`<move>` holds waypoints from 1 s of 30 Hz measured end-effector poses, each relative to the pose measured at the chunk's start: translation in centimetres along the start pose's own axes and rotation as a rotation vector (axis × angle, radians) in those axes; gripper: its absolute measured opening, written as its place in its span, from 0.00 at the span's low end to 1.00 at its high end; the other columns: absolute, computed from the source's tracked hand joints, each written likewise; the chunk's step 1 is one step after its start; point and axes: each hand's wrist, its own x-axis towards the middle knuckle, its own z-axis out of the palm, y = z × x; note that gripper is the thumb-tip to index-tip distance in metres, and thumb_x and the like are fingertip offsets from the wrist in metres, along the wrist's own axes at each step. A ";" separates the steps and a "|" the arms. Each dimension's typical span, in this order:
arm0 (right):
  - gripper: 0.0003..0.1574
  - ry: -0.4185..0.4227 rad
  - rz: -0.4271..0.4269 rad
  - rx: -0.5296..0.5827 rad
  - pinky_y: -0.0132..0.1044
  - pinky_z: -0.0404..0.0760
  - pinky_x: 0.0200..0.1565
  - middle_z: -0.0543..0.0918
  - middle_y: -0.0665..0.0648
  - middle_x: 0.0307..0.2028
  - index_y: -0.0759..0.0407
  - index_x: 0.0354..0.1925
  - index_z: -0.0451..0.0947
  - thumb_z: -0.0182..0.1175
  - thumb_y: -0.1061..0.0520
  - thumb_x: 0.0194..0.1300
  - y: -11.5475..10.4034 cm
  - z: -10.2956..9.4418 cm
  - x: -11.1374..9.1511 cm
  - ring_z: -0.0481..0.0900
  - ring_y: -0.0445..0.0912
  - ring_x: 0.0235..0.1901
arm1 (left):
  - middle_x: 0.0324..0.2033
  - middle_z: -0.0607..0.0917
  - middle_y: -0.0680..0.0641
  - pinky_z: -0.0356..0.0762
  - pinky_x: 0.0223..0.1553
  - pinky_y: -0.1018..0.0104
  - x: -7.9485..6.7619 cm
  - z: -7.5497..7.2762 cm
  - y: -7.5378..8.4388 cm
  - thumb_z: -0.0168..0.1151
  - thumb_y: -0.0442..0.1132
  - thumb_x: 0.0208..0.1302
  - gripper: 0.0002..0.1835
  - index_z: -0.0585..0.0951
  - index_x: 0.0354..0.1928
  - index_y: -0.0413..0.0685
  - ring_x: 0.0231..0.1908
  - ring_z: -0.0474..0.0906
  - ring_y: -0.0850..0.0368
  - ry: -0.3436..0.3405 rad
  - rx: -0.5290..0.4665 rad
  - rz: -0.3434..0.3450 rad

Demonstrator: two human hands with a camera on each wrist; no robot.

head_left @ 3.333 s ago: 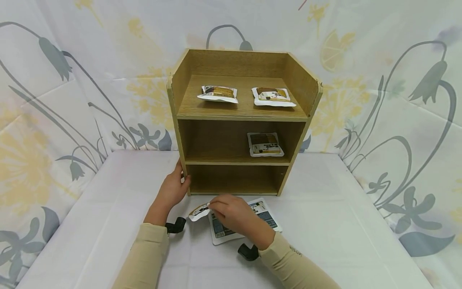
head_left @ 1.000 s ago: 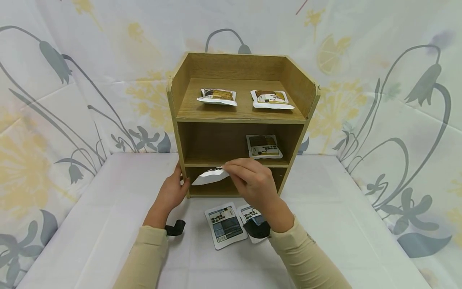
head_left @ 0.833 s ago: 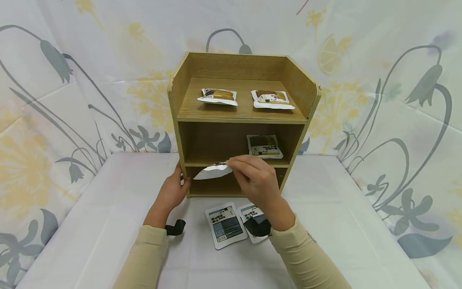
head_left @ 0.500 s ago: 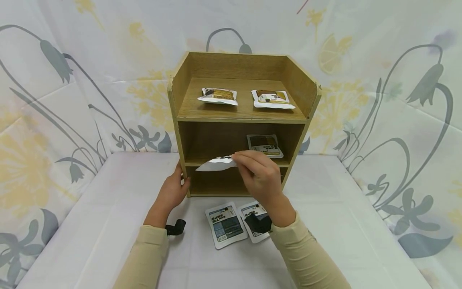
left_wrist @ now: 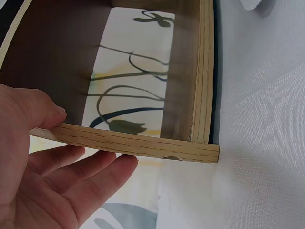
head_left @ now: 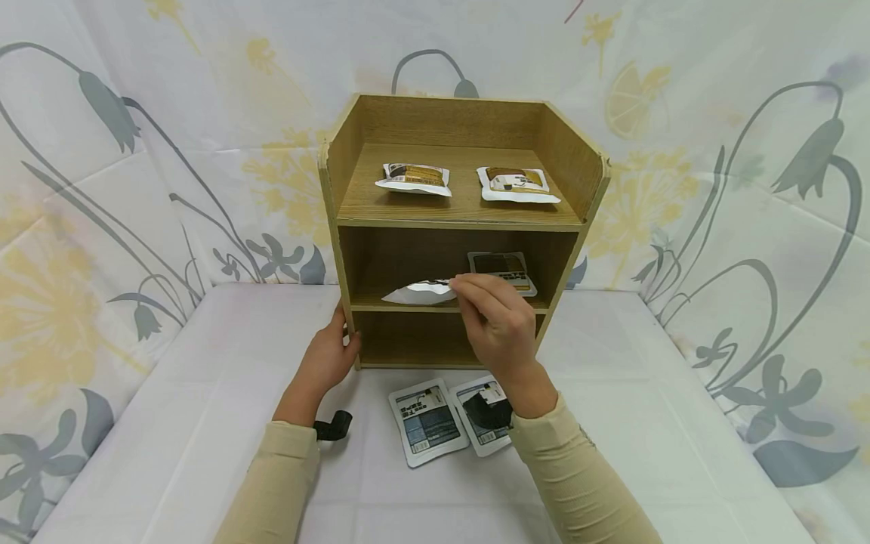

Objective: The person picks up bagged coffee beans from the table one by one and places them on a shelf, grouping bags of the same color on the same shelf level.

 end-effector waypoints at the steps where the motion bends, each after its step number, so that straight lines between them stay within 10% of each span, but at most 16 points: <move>1: 0.08 -0.001 -0.001 -0.003 0.41 0.85 0.41 0.88 0.59 0.36 0.63 0.37 0.87 0.67 0.69 0.55 0.1 0.1 -0.1 0.86 0.51 0.37 | 0.58 0.77 0.30 0.81 0.48 0.44 0.0 0.0 0.0 0.50 0.40 0.71 0.37 0.47 0.76 0.47 0.57 0.77 0.35 0.001 -0.002 -0.002; 30: 0.09 -0.167 -0.026 -0.038 0.41 0.83 0.46 0.86 0.58 0.38 0.61 0.36 0.87 0.67 0.68 0.55 -0.3 2.6 -2.8 0.84 0.52 0.41 | 0.59 0.77 0.30 0.81 0.49 0.45 0.0 -0.1 0.2 0.49 0.41 0.71 0.37 0.46 0.76 0.47 0.57 0.77 0.35 0.000 -0.007 0.008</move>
